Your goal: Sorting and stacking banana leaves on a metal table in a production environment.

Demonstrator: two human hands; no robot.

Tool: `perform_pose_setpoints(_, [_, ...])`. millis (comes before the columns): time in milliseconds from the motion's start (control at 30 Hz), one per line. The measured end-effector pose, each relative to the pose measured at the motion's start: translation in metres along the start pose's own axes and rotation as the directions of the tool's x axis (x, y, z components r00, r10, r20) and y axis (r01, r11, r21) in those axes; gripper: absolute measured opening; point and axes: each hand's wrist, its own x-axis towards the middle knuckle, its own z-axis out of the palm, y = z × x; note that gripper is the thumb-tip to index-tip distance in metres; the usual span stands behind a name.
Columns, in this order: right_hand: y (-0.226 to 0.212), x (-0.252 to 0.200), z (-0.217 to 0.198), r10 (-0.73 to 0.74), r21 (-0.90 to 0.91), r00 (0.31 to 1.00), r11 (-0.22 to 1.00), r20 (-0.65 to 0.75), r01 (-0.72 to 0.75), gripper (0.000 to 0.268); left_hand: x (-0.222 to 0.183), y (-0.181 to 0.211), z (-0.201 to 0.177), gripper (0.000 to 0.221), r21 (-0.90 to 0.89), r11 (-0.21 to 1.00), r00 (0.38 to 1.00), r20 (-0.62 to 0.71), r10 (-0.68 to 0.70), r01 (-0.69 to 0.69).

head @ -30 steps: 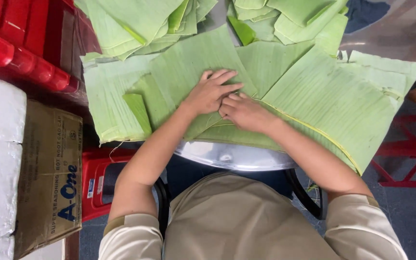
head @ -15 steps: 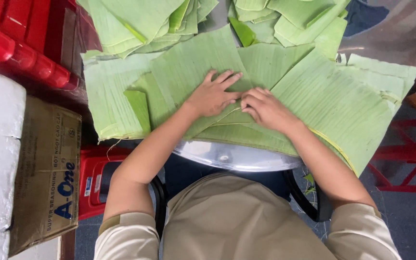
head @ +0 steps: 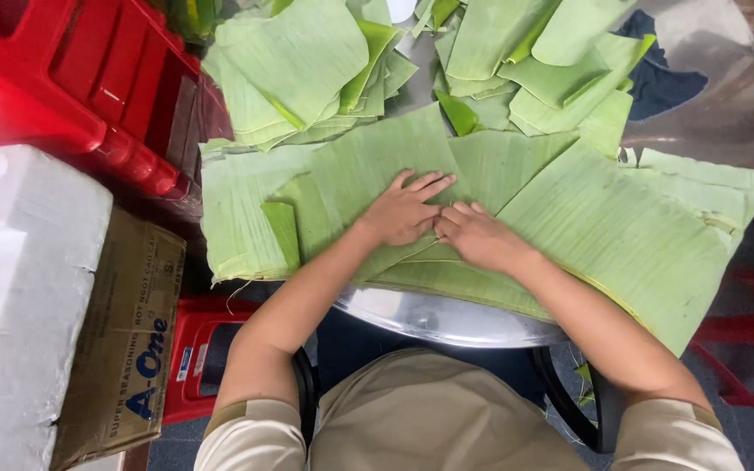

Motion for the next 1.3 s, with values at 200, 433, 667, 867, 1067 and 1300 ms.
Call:
perform_pose_setpoints(200, [0.009,0.0,0.012,-0.053,-0.008,0.999,0.999,-0.007,0.053,0.026,0.003,-0.01,0.015,0.036,0.028,1.0,0.999,0.039,-0.009,0.008])
perform_pose_setpoints(433, [0.025,-0.02,0.004,-0.067,0.017,0.997,0.998,-0.031,0.067,0.026,0.003,-0.003,-0.001,0.041,-0.046,0.998,0.995,0.092,-0.028,0.032])
perform_pose_setpoints(667, [0.012,-0.015,-0.009,-0.079,0.08,0.968,0.992,-0.239,0.101,0.025,0.008,-0.002,0.008,0.044,0.015,0.999,0.993,0.108,-0.049,0.047])
perform_pose_setpoints(867, [0.004,-0.004,-0.01,-0.049,0.104,0.94,0.991,-0.337,0.089,0.02,0.026,0.003,0.002,0.048,-0.016,1.0,0.999,0.019,-0.026,0.026])
perform_pose_setpoints(1067, [0.006,-0.004,0.017,0.026,0.134,0.943,0.991,-0.332,0.02,0.021,0.03,0.027,-0.035,0.054,-0.112,0.991,0.982,0.182,-0.053,0.074])
perform_pose_setpoints(1300, [0.001,-0.01,0.024,0.167,0.235,0.956,0.966,-0.24,-0.109,0.02,0.032,0.029,-0.039,0.053,0.057,0.996,0.951,0.297,-0.086,0.072])
